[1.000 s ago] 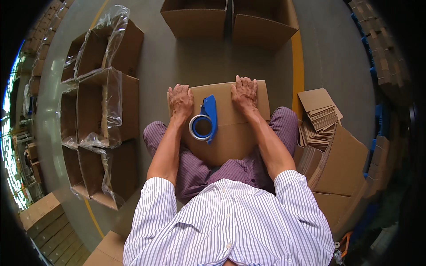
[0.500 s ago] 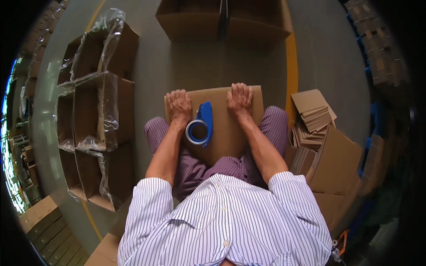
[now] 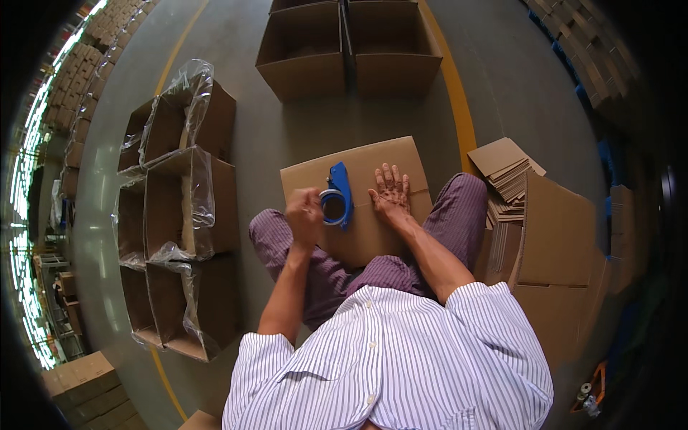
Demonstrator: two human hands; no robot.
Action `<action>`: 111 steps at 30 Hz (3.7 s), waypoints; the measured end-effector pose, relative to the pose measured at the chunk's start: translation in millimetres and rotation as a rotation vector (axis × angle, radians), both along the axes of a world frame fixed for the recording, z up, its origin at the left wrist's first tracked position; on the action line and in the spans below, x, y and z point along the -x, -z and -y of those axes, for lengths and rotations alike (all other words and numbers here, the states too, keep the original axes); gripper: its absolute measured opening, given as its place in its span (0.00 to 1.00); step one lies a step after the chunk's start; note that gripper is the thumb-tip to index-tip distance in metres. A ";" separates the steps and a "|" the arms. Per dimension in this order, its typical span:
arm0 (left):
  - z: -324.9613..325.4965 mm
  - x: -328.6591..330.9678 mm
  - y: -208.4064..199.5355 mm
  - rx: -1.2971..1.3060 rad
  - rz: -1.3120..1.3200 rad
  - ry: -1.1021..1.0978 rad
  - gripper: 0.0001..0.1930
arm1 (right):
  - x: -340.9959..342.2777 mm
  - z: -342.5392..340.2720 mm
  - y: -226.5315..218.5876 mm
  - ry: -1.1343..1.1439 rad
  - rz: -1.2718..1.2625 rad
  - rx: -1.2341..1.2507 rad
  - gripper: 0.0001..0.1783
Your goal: The person sits on the warehouse floor and assembles flat cardboard sheets into boxes. They fold the flaps, insert dividers, and seal the boxes using a handheld tape dispenser. The person repeats this process for multiple boxes, placing finished units aside.
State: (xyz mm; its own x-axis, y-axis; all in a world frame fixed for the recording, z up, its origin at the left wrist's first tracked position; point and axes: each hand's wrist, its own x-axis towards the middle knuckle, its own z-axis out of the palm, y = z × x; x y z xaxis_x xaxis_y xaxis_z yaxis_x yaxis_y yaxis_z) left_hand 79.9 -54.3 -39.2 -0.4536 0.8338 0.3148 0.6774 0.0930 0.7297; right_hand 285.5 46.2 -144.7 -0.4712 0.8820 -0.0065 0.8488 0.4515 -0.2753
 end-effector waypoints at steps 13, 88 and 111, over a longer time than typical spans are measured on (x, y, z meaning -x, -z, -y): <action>-1.1 -17.3 33.0 0.349 0.242 0.376 0.21 | -23.9 23.4 -5.8 -0.133 -0.031 0.074 0.37; -84.6 -51.3 -33.9 0.997 -0.181 0.450 0.37 | -133.0 -64.2 -12.1 0.966 -1.009 0.459 0.18; -88.4 -52.3 -14.4 0.994 -0.202 0.438 0.38 | -124.3 -56.4 30.2 0.995 -0.838 0.570 0.20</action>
